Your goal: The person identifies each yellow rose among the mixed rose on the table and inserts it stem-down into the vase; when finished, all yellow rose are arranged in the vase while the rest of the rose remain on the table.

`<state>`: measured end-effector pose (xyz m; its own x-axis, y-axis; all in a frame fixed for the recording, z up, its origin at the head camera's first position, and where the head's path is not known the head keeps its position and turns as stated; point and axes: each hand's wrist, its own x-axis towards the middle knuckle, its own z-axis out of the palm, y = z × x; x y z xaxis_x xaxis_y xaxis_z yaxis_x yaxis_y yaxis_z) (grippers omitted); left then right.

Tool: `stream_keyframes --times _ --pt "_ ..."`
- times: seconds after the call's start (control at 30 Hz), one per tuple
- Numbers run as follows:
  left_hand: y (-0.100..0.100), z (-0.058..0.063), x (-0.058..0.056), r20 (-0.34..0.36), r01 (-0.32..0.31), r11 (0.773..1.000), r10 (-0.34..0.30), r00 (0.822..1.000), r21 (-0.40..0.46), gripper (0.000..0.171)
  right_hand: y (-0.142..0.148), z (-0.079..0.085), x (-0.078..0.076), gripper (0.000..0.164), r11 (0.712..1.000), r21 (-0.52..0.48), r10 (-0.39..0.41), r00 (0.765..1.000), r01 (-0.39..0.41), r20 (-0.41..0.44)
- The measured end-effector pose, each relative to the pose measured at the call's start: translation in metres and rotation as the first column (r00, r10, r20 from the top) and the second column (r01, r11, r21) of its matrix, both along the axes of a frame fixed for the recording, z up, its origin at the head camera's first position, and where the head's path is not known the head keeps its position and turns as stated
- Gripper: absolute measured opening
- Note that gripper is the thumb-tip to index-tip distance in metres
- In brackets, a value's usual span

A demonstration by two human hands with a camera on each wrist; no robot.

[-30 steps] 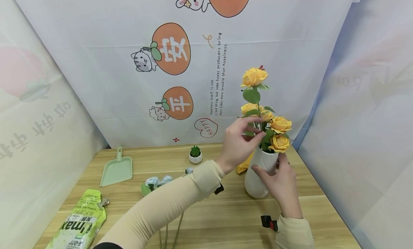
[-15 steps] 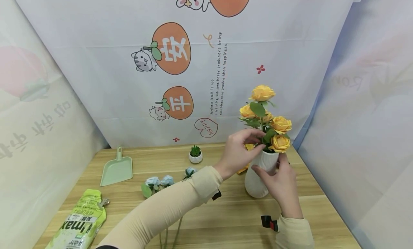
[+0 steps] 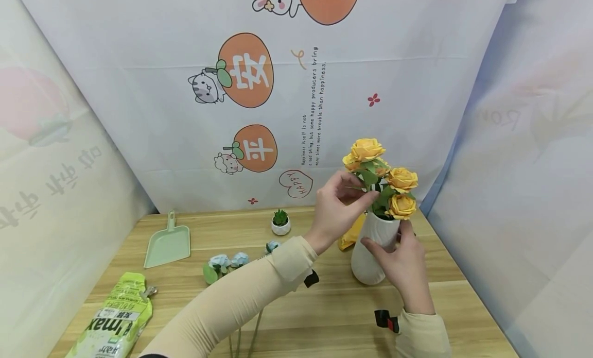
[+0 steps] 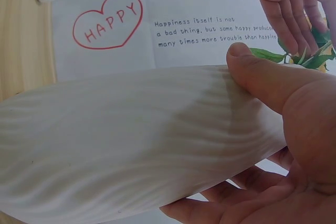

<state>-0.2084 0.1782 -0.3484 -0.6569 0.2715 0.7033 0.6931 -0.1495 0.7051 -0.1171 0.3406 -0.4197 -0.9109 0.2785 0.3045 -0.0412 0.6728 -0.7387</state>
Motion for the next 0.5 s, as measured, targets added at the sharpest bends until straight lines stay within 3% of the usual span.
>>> stream_keyframes --times 0.23,0.5 --pt "-0.0016 -0.0024 -0.0003 0.098 0.088 0.991 -0.098 0.99 0.098 0.036 0.0001 -0.0003 -0.0002 0.093 1.0 0.002 -0.002 1.0 0.002 -0.012" --pt "-0.0026 -0.0047 -0.0015 0.195 0.128 0.984 -0.151 0.969 0.125 0.035 0.0003 -0.0003 -0.0003 0.094 1.0 0.001 0.001 1.0 -0.001 -0.004"
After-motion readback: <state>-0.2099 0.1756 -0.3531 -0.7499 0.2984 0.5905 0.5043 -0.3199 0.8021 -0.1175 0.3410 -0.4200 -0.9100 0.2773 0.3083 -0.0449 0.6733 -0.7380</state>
